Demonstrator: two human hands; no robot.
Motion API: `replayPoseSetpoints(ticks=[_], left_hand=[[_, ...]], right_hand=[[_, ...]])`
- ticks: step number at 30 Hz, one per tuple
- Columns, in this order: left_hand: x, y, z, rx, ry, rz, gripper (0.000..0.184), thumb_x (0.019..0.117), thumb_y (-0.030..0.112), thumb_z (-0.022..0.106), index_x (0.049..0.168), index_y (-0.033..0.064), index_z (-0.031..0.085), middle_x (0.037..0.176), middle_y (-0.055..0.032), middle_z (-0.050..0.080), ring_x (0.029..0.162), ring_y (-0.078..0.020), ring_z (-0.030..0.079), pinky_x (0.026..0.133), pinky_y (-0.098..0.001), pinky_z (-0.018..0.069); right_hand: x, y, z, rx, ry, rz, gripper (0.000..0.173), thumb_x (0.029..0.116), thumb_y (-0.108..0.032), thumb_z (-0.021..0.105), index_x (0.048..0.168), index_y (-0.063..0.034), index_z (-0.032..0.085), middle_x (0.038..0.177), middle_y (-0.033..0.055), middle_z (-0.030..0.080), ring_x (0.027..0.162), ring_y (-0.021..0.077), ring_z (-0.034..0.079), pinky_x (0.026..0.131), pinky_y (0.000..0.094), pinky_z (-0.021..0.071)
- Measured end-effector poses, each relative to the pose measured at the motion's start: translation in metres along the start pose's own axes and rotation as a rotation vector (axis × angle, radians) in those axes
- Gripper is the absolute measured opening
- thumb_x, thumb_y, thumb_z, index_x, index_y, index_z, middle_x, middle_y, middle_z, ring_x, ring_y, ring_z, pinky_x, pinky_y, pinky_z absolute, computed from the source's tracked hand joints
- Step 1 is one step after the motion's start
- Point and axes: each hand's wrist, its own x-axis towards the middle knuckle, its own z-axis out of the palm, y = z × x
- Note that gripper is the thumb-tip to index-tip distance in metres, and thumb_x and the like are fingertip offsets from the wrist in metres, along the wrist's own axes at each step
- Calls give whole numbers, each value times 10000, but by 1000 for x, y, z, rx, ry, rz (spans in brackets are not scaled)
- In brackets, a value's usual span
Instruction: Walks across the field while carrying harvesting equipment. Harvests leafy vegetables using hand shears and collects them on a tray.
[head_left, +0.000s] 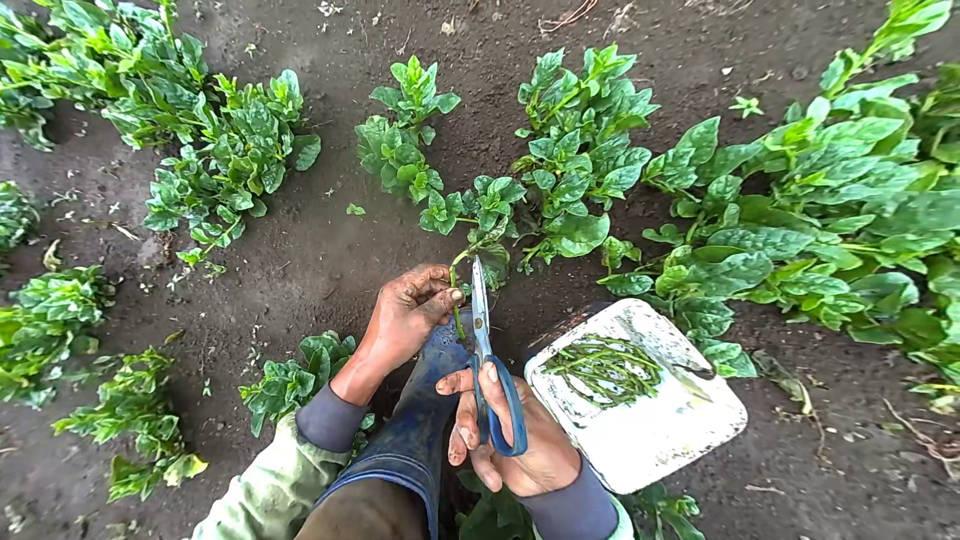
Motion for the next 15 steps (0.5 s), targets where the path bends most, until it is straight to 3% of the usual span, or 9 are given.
replayPoseSetpoints(ticks=[7,11,15], left_hand=[[2,5,-10,-129,-28,-94,177,969,3,656,1144,-19,672,880,-88,737,731,-151,716,653,-274,619],[2,7,-14,-184,-70,-115,193,972,-5,643,1162,-23,672,888,-95,734,729,-147,708,642,-264,609],[-1,8,-15,-171,-113,-125,204,972,13,653,1173,-20,677,890,-78,738,733,-140,711,647,-260,611]], right_hand=[[-11,-7,-12,-245,81,40,471,1040,-428,583,1226,-4,666,849,137,749,700,191,766,435,278,581],[-9,-17,-8,-476,198,68,390,1051,-363,576,1202,-16,669,841,99,751,674,154,750,410,250,550],[-1,-24,-4,-514,232,46,342,1067,-308,538,1180,-8,659,832,94,748,644,133,738,400,230,534]])
